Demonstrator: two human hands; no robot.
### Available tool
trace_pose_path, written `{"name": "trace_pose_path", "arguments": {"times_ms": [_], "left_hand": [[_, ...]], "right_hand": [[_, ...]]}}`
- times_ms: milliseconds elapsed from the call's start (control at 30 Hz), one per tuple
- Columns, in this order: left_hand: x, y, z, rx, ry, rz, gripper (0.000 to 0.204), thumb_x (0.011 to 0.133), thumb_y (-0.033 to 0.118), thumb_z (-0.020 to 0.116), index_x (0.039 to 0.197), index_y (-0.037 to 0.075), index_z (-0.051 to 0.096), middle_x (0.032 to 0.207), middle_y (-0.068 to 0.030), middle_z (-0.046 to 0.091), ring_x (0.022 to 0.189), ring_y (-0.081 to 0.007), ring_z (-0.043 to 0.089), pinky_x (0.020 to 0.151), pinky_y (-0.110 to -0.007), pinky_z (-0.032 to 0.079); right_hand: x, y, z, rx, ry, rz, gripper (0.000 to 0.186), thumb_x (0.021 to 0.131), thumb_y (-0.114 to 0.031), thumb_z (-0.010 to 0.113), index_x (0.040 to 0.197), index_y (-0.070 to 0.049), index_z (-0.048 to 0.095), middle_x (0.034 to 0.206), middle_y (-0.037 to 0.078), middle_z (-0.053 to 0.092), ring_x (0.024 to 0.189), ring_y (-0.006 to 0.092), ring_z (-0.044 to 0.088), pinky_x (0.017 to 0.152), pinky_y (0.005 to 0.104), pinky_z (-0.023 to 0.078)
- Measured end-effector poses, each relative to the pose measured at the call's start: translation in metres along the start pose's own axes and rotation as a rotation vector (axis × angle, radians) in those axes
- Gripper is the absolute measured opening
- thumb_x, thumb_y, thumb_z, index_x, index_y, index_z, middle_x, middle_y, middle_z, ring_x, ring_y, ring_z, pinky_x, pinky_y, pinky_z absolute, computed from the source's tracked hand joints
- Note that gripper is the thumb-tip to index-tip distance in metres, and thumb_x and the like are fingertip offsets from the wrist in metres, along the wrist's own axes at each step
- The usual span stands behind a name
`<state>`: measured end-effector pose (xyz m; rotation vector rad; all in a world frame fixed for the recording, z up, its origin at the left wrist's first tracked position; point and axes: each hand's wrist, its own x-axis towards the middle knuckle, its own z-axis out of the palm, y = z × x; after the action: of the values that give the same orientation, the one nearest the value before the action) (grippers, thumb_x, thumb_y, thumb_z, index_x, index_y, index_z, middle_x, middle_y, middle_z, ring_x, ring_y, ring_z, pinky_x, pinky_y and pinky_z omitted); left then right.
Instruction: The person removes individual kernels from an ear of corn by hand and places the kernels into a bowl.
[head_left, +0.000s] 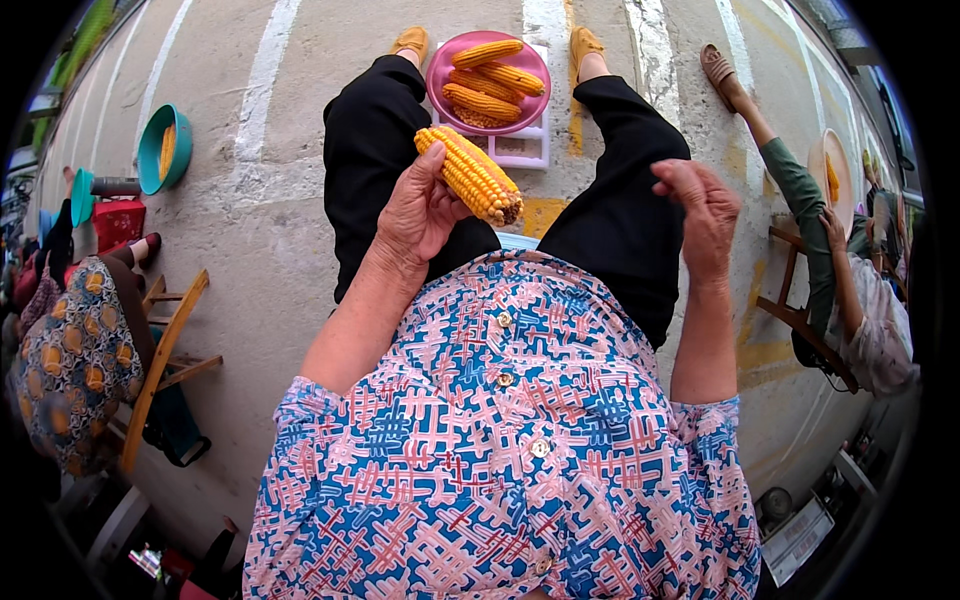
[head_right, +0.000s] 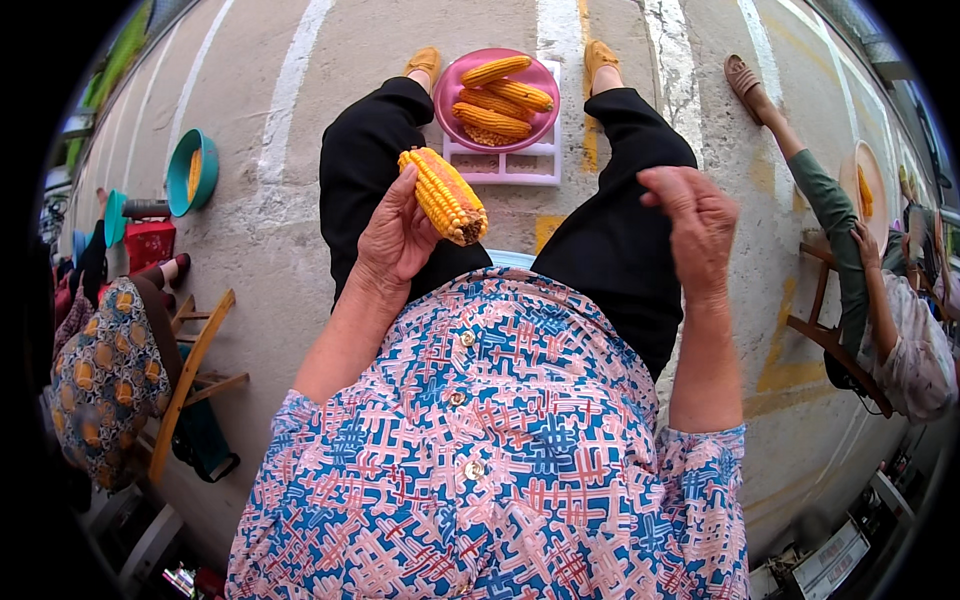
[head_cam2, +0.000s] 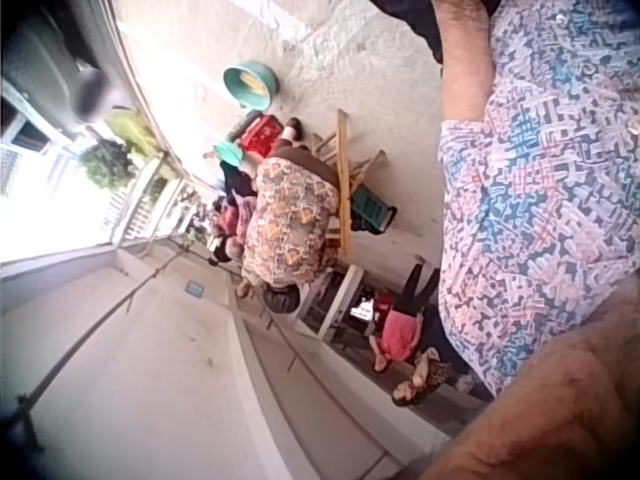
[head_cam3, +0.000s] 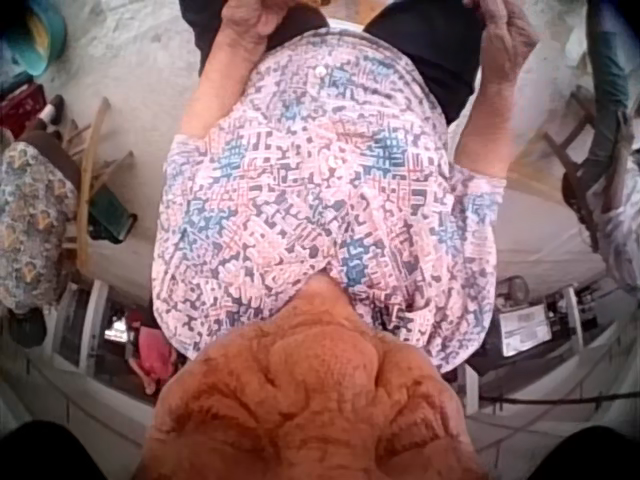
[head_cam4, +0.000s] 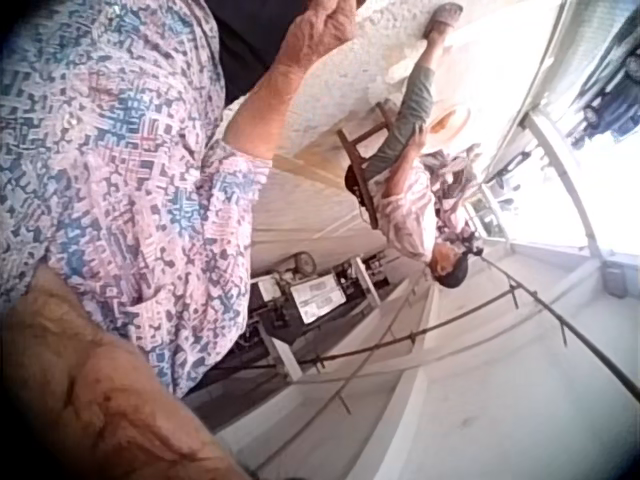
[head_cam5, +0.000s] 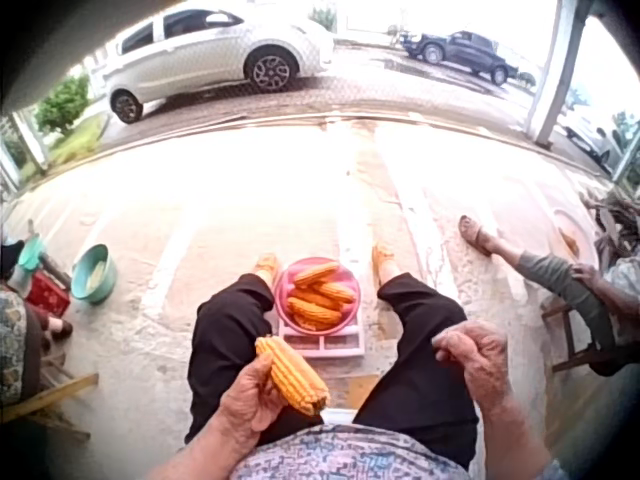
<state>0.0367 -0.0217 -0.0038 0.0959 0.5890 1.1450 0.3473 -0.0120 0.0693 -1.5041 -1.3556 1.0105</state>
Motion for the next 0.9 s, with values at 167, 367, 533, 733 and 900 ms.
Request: {"name": "trace_pose_path", "arguments": {"times_ms": [167, 367, 533, 733, 900], "left_hand": [[-0.002, 0.001, 0.007, -0.047, 0.009, -0.006, 0.038, 0.096, 0.027, 0.054, 0.122, 0.002, 0.044, 0.110, -0.0147, 0.060, 0.103, -0.0235, 0.064, 0.081, -0.036, 0.059], [-0.003, 0.003, 0.007, -0.126, -0.075, -0.049, 0.029, 0.095, 0.018, 0.055, 0.120, 0.003, 0.052, 0.115, -0.0131, 0.061, 0.106, -0.0238, 0.062, 0.086, -0.037, 0.056], [-0.004, 0.003, 0.007, -0.130, -0.064, -0.050, 0.030, 0.094, 0.018, 0.056, 0.121, 0.003, 0.052, 0.115, -0.0123, 0.061, 0.106, -0.0229, 0.062, 0.088, -0.037, 0.056], [-0.003, 0.004, 0.004, -0.130, -0.089, -0.067, 0.031, 0.094, 0.018, 0.057, 0.121, 0.003, 0.052, 0.115, -0.0121, 0.061, 0.106, -0.0225, 0.062, 0.090, -0.037, 0.055], [-0.003, 0.003, 0.003, -0.107, -0.080, -0.071, 0.031, 0.094, 0.019, 0.057, 0.121, 0.004, 0.051, 0.114, -0.0117, 0.061, 0.105, -0.0214, 0.062, 0.090, -0.036, 0.054]], "right_hand": [[-0.019, -0.017, 0.051, 0.024, -0.235, -0.222, 0.028, 0.080, -0.001, 0.068, 0.108, -0.002, 0.066, 0.105, 0.006, 0.061, 0.075, 0.0069, 0.057, 0.067, 0.0205, 0.047], [-0.028, -0.029, 0.085, -0.023, -0.311, -0.376, 0.036, 0.074, -0.011, 0.078, 0.108, -0.003, 0.067, 0.100, 0.008, 0.061, 0.073, 0.0109, 0.058, 0.062, 0.0218, 0.048], [-0.028, -0.033, 0.092, 0.037, -0.312, -0.329, 0.030, 0.077, -0.011, 0.076, 0.103, -0.001, 0.067, 0.096, 0.008, 0.061, 0.072, 0.0094, 0.058, 0.062, 0.0213, 0.049], [-0.029, -0.032, 0.095, 0.072, -0.317, -0.342, 0.019, 0.079, -0.004, 0.072, 0.097, 0.002, 0.068, 0.093, 0.008, 0.061, 0.072, 0.0101, 0.060, 0.062, 0.0221, 0.049], [-0.024, -0.032, 0.098, 0.053, -0.315, -0.425, 0.014, 0.080, -0.002, 0.070, 0.093, 0.002, 0.068, 0.080, 0.008, 0.062, 0.070, 0.0136, 0.062, 0.062, 0.0243, 0.050]]}}
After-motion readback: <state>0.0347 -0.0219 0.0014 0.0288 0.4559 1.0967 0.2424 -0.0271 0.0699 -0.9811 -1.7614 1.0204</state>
